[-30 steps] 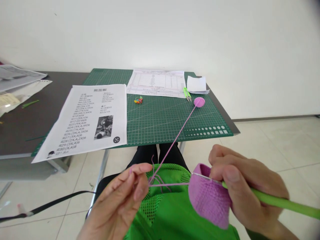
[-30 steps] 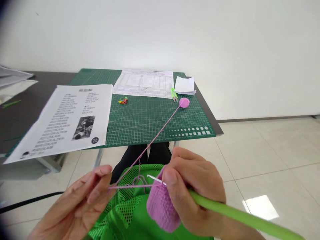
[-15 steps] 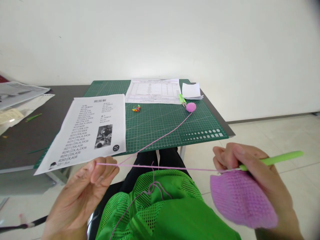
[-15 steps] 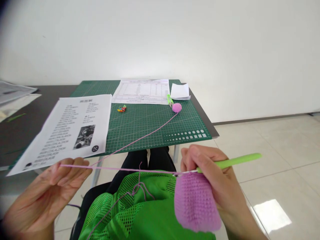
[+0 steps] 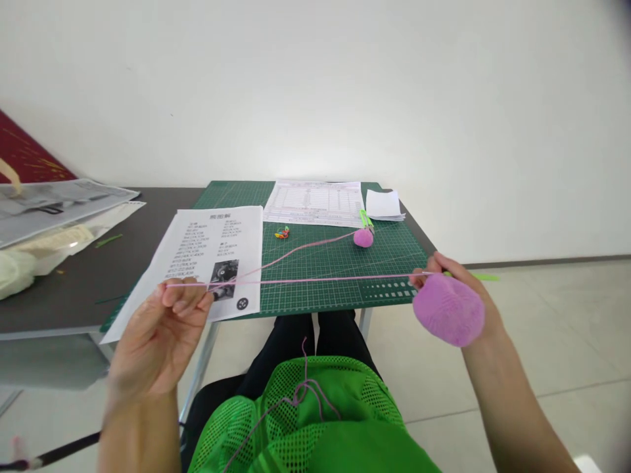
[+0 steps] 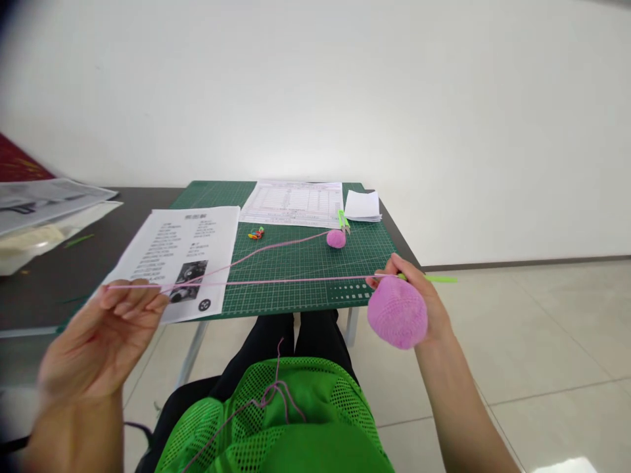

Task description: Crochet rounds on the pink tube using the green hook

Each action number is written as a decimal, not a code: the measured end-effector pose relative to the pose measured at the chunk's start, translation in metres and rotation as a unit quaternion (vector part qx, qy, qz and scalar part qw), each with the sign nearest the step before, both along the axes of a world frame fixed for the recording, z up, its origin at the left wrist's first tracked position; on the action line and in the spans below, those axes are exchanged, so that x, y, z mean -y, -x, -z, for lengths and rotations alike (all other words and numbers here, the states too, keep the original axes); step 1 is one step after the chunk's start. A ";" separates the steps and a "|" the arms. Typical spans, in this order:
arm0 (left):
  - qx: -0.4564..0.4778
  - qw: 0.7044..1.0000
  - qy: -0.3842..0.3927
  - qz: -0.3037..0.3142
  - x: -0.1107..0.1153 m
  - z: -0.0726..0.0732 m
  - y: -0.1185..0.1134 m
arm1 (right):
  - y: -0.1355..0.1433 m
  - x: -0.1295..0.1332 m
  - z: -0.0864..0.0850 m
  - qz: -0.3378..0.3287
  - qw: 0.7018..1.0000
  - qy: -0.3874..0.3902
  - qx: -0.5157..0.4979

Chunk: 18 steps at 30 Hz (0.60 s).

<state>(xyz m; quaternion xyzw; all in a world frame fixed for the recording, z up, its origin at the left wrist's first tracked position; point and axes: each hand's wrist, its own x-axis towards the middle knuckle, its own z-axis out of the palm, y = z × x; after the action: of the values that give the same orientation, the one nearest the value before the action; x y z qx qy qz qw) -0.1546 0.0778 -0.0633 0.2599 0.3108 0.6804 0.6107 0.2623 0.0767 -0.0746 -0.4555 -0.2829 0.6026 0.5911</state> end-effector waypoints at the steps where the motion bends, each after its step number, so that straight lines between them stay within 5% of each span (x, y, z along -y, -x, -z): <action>1: 0.001 1.000 0.002 -0.013 0.001 0.000 0.000 | 0.005 -0.007 0.003 -0.009 1.000 0.006 -0.001; 8: -0.045 0.995 -0.007 -0.086 0.013 0.006 0.013 | 0.019 -0.035 0.007 -0.034 0.999 0.003 -0.005; 13: -0.133 0.982 -0.016 -0.132 0.005 0.015 0.014 | 0.013 -0.025 -0.002 -0.021 0.999 -0.030 0.015; 18: -0.320 0.940 0.029 -0.114 -0.003 0.023 -0.011 | 0.027 -0.006 -0.016 -0.071 0.994 -0.039 0.068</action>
<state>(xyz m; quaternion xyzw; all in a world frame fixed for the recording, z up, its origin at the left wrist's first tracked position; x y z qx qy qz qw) -0.1437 0.0811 -0.0864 0.4094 0.5368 0.6169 0.4045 0.2352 0.0832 -0.0587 -0.4508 -0.3772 0.5996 0.5431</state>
